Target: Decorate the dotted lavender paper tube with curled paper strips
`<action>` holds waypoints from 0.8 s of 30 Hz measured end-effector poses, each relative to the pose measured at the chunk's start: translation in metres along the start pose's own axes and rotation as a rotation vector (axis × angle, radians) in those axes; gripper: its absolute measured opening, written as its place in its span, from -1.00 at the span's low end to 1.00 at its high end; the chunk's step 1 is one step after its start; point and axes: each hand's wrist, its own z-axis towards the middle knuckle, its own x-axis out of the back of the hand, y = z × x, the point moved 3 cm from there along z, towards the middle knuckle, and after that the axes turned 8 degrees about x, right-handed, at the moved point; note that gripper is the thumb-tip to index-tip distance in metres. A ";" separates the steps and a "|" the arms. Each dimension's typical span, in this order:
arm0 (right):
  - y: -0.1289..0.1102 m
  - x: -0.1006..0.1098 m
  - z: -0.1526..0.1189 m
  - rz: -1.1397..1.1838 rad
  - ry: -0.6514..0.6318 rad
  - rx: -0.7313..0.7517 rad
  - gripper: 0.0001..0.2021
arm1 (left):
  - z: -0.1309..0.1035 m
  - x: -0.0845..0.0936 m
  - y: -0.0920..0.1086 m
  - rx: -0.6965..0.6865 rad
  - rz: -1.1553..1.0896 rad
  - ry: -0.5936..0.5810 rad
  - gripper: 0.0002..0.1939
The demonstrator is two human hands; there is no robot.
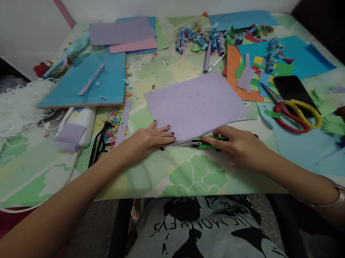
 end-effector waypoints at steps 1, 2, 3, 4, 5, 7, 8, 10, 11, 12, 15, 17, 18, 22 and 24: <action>-0.001 0.000 0.001 0.004 -0.002 0.006 -0.42 | -0.001 0.000 -0.001 -0.006 0.007 -0.001 -0.67; -0.001 0.000 0.001 0.008 -0.002 0.011 -0.42 | -0.001 0.000 -0.001 -0.010 0.016 -0.003 -0.66; -0.001 0.001 0.002 0.009 -0.001 0.013 -0.42 | -0.002 -0.001 -0.002 -0.015 0.025 -0.006 -0.66; -0.001 0.001 0.001 0.006 -0.001 0.011 -0.42 | -0.002 -0.001 -0.002 -0.018 0.031 -0.007 -0.65; -0.001 0.001 0.000 0.000 0.001 0.007 -0.42 | -0.002 -0.001 -0.002 -0.019 0.032 -0.007 -0.65; 0.001 0.001 -0.003 -0.016 0.005 -0.002 -0.41 | -0.002 0.000 -0.001 -0.011 0.024 -0.005 -0.65; 0.002 0.001 -0.005 -0.022 0.009 -0.004 -0.41 | -0.002 0.000 0.000 -0.005 0.019 0.002 -0.65; 0.003 0.001 -0.009 -0.028 0.015 -0.004 -0.41 | -0.002 0.000 0.001 0.008 0.018 0.023 -0.66; 0.004 0.001 -0.011 -0.025 0.017 -0.005 -0.40 | -0.002 0.000 0.002 0.014 0.022 0.034 -0.66; 0.004 0.001 -0.013 -0.019 0.015 -0.007 -0.40 | -0.002 0.000 0.002 0.019 0.027 0.044 -0.66; 0.002 0.001 -0.014 -0.002 0.008 -0.014 -0.41 | -0.002 -0.002 0.002 0.019 0.038 0.069 -0.67; 0.001 0.000 -0.013 -0.006 0.000 -0.014 -0.42 | -0.003 -0.002 0.002 0.012 0.042 0.073 -0.68; 0.000 0.000 -0.012 -0.013 -0.005 -0.014 -0.42 | -0.003 -0.003 0.001 0.009 0.045 0.070 -0.68; -0.005 0.000 -0.006 -0.031 -0.023 -0.016 -0.45 | -0.003 -0.003 0.001 0.002 0.067 0.056 -0.67; -0.009 0.001 -0.003 -0.027 -0.022 -0.016 -0.49 | -0.004 -0.002 0.001 0.002 0.080 0.055 -0.66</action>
